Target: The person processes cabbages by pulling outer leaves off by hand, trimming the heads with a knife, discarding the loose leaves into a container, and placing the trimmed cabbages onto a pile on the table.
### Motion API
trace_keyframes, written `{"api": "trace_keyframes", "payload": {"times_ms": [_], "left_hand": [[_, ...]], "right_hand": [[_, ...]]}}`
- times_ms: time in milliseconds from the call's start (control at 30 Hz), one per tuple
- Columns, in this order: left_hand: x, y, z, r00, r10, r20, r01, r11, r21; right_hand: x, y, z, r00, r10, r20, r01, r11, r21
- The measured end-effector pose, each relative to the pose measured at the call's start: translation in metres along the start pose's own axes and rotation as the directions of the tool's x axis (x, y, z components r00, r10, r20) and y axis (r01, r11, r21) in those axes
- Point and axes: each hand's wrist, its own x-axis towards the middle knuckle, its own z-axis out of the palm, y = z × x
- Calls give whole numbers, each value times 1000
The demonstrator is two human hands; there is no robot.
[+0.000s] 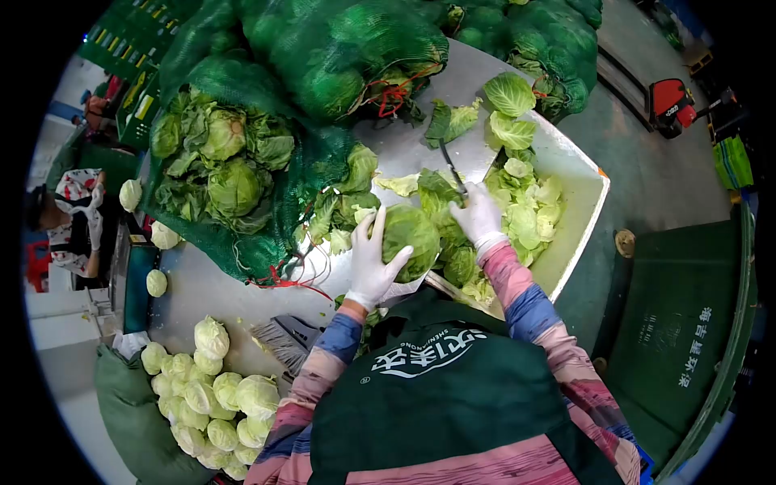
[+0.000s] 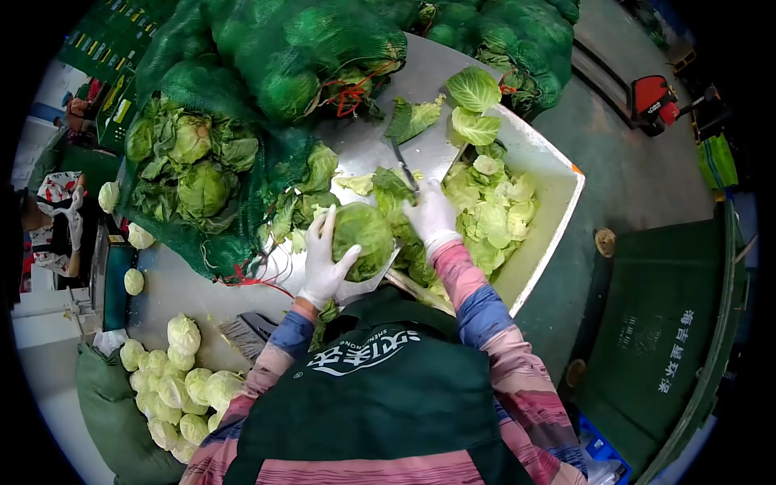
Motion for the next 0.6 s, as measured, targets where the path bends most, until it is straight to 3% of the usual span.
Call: {"api": "trace_keyframes", "payload": {"times_ms": [100, 167, 200, 267, 300, 367, 433, 467, 500, 567, 600], "left_hand": [[-30, -27, -15, 999, -52, 11, 53, 982, -181], [-49, -49, -26, 992, -121, 30, 124, 943, -308], [-55, -48, -39, 974, -216, 72, 226, 883, -410], [-66, -43, -52, 916, -380, 131, 388, 749, -537], [-65, -40, -49, 912, -387, 134, 396, 752, -528], [-63, -37, -37, 916, -400, -46, 341, 831, -439], [-56, -40, -35, 903, -419, -97, 340, 834, -434], [-51, -37, -37, 912, -402, -82, 355, 873, -335], [-48, -35, -36, 918, -392, -66, 367, 900, -235], [-43, -34, -35, 927, -371, -44, 356, 912, -202], [-38, -29, -35, 938, -345, -29, 337, 929, -152]], "right_hand": [[4, 50, 34, 999, -32, 15, 32, 999, 3], [-12, 70, 62, 980, 12, 198, -6, 1000, -29], [-17, 68, 62, 967, 104, 232, -133, 985, 112], [-19, 71, 63, 987, 52, 151, -68, 993, 99], [-22, 70, 65, 998, 7, 61, -12, 997, 77], [-34, 25, 23, 1000, -6, -13, 6, 998, -56], [-43, 3, 12, 982, -176, -69, 178, 984, 22], [-49, -3, 12, 951, -298, -85, 307, 944, 120], [-56, -14, 6, 935, -356, 8, 348, 918, 190], [-66, -21, 12, 914, -329, 239, 328, 944, 44], [-68, -21, 18, 916, -318, 244, 305, 948, 91]]}}
